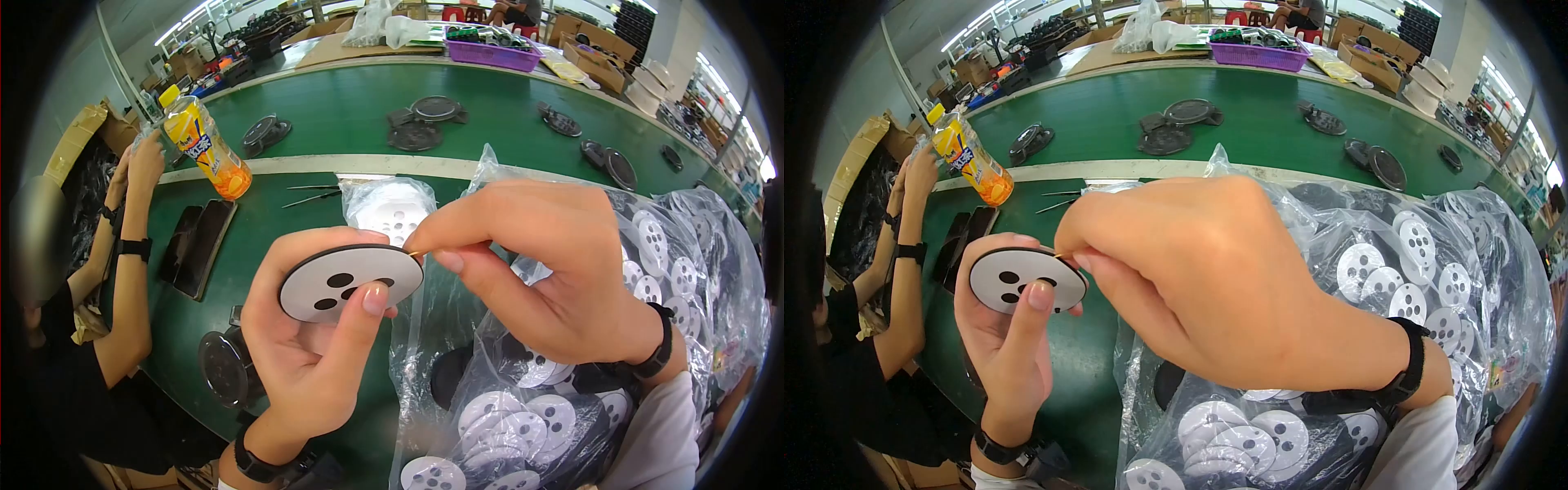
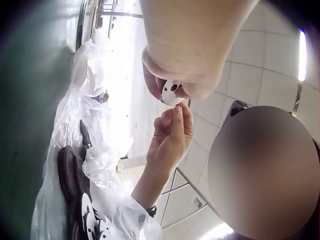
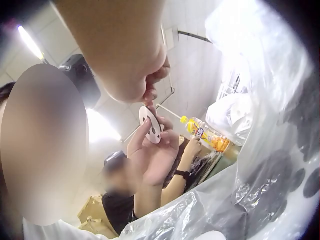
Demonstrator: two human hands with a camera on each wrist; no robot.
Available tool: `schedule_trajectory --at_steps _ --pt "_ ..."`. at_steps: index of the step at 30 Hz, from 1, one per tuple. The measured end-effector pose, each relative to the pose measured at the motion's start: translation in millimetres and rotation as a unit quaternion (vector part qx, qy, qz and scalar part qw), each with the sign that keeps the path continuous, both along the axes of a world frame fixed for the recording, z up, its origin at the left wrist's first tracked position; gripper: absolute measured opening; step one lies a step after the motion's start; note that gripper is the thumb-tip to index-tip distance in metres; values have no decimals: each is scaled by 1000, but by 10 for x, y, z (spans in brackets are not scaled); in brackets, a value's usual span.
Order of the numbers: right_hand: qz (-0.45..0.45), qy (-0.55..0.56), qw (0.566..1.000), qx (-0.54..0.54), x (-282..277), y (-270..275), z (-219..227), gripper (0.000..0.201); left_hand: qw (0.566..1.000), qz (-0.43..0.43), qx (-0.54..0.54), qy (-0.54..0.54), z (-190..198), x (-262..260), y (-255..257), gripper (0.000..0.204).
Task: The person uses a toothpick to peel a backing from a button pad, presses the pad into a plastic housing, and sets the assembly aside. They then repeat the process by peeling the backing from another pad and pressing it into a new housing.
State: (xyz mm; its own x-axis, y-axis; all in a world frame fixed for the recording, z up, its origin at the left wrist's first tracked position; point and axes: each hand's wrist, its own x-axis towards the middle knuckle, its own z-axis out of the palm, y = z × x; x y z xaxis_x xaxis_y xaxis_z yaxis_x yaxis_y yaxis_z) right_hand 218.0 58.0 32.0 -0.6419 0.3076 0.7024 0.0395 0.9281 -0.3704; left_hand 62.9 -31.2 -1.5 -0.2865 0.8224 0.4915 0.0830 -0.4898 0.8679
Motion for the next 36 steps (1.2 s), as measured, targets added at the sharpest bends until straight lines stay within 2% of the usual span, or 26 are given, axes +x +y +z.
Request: schedule_trajectory --at_steps 4,7,12,14,17,20,24,26,28,30,31,33,36 --pt "-11 -8 1000 0 -3 -8 -10 12 1000 -3 8 -3 -25 14 12 31" --pt "-21 -13 1000 7 -12 -23 -16 11 999 19 -31 -27 6 43 -16 31" --pt "-30 -28 999 15 -17 -29 -19 9 999 13 -11 37 -36 21 -17 27" --pt "-37 -27 998 53 -22 -27 -43 17 1000 5 -13 18 -35 28 -24 26" --pt "-11 34 999 29 -66 -65 -39 27 1000 -8 -6 10 -51 63 -17 25" --pt "0 36 999 27 -73 -34 -92 32 999 -26 11 21 -92 69 -22 25" --pt "-15 -14 999 50 -44 -40 -78 32 1000 -18 -10 21 -91 104 -48 27" --pt "-36 -29 994 94 -44 -52 -100 32 999 -19 -14 32 -79 106 -58 28" --pt "-32 -2 992 125 -89 -22 -174 31 999 -20 -19 42 -83 110 -66 30" --pt "-28 26 987 154 -108 -18 -195 30 998 -53 -35 4 -92 113 -74 31" --pt "-28 31 990 133 -106 -23 -191 29 998 -53 -35 4 -89 110 -71 31" --pt "-29 35 993 111 -112 -19 -199 29 990 -114 -33 -79 -79 97 -62 34" --pt "-38 55 987 149 -122 5 -225 27 983 -94 -89 -128 -67 145 -88 42"
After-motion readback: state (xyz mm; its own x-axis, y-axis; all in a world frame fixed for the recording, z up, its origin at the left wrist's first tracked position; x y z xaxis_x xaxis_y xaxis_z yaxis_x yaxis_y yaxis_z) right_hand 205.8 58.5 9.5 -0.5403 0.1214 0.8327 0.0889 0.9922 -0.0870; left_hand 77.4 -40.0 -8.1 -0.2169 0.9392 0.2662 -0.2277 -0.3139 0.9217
